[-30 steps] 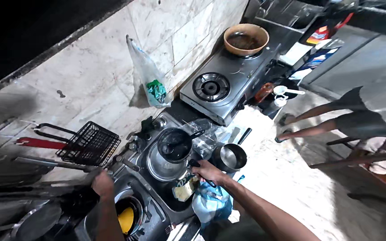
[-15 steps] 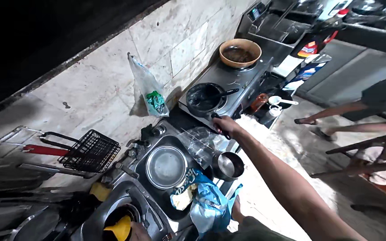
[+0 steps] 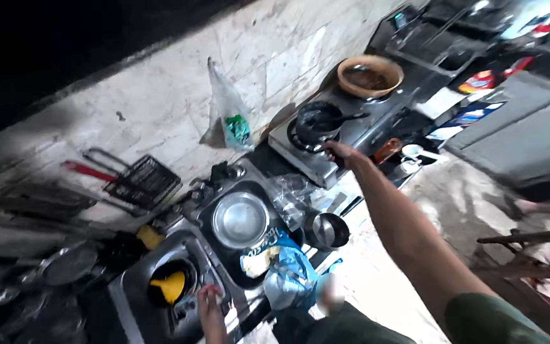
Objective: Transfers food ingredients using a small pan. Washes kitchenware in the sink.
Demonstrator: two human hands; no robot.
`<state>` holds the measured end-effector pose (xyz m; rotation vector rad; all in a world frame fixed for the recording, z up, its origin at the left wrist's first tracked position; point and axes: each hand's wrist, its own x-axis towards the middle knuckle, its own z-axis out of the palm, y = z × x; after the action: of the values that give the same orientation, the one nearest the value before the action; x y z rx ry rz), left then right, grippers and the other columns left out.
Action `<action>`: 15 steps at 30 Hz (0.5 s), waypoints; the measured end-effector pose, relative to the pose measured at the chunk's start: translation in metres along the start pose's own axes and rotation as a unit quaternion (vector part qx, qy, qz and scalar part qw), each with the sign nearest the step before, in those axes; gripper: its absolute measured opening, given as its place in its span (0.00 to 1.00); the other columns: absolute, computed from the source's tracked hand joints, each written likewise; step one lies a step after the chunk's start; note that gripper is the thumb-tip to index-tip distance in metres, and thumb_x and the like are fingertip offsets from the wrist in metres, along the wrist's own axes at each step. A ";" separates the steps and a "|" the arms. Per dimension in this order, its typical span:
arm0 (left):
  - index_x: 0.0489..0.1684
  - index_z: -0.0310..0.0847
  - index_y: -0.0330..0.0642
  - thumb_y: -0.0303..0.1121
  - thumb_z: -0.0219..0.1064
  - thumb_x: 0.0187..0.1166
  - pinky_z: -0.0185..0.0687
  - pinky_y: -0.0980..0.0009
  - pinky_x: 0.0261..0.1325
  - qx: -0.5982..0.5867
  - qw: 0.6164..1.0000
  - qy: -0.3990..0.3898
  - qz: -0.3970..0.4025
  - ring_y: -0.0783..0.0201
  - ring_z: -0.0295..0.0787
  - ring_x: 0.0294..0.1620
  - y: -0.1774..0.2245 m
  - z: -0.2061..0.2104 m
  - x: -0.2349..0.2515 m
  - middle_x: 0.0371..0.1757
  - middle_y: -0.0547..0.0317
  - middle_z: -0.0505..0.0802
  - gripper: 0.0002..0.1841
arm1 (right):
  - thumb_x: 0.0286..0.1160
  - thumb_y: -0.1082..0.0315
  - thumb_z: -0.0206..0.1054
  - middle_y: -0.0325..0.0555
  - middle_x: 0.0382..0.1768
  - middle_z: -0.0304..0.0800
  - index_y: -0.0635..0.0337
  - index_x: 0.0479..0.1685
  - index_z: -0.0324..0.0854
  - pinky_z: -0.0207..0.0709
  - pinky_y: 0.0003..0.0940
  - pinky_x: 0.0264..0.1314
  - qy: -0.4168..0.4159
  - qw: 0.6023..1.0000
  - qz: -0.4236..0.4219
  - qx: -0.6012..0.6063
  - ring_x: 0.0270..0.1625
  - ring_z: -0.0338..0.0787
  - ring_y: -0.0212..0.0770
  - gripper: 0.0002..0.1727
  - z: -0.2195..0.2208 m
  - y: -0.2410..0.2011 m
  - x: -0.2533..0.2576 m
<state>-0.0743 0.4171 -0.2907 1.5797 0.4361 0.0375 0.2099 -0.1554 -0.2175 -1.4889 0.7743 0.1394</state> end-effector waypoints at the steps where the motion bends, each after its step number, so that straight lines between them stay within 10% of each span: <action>1: 0.70 0.69 0.28 0.28 0.46 0.91 0.90 0.63 0.55 -0.006 1.000 -0.002 -0.011 0.63 0.91 0.46 0.007 0.004 -0.003 0.47 0.53 0.90 0.17 | 0.86 0.51 0.61 0.27 0.25 0.78 0.48 0.45 0.83 0.73 0.20 0.23 -0.007 1.000 0.007 -0.008 0.21 0.75 0.23 0.13 0.001 0.002 -0.003; 4: 0.70 0.69 0.29 0.34 0.42 0.96 0.92 0.66 0.38 -0.027 0.997 -0.028 -0.066 0.61 0.94 0.35 0.027 0.022 0.002 0.44 0.50 0.93 0.19 | 0.85 0.42 0.62 0.33 0.41 0.87 0.51 0.61 0.81 0.82 0.26 0.40 -0.011 1.000 0.024 -0.017 0.35 0.86 0.28 0.24 0.002 -0.004 -0.014; 8: 0.39 0.80 0.35 0.43 0.40 0.97 0.71 0.75 0.08 0.039 0.991 -0.065 -0.107 0.71 0.71 0.06 0.049 0.061 0.006 0.14 0.63 0.82 0.25 | 0.78 0.25 0.55 0.51 0.57 0.91 0.59 0.74 0.76 0.89 0.46 0.55 0.043 0.995 -0.003 -0.088 0.50 0.94 0.46 0.46 -0.013 0.008 -0.032; 11: 0.32 0.78 0.38 0.44 0.40 0.95 0.70 0.72 0.15 0.127 0.982 -0.121 -0.068 0.72 0.67 0.11 0.059 0.090 0.009 0.16 0.66 0.76 0.26 | 0.85 0.36 0.57 0.63 0.58 0.90 0.65 0.70 0.79 0.86 0.60 0.59 0.127 0.976 -0.100 -0.149 0.53 0.93 0.56 0.38 -0.031 0.033 -0.087; 15: 0.54 0.78 0.29 0.42 0.37 0.96 0.81 0.71 0.36 0.117 0.958 -0.262 0.015 0.71 0.80 0.29 0.068 0.145 -0.002 0.34 0.59 0.85 0.26 | 0.88 0.55 0.62 0.55 0.49 0.92 0.64 0.64 0.81 0.89 0.52 0.48 0.106 0.969 -0.171 -0.145 0.43 0.93 0.49 0.20 -0.036 0.106 -0.207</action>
<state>-0.0167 0.2789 -0.2342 1.7513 -0.0024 -0.4155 -0.0172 -0.0985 -0.1907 -1.9177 0.6726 -0.1779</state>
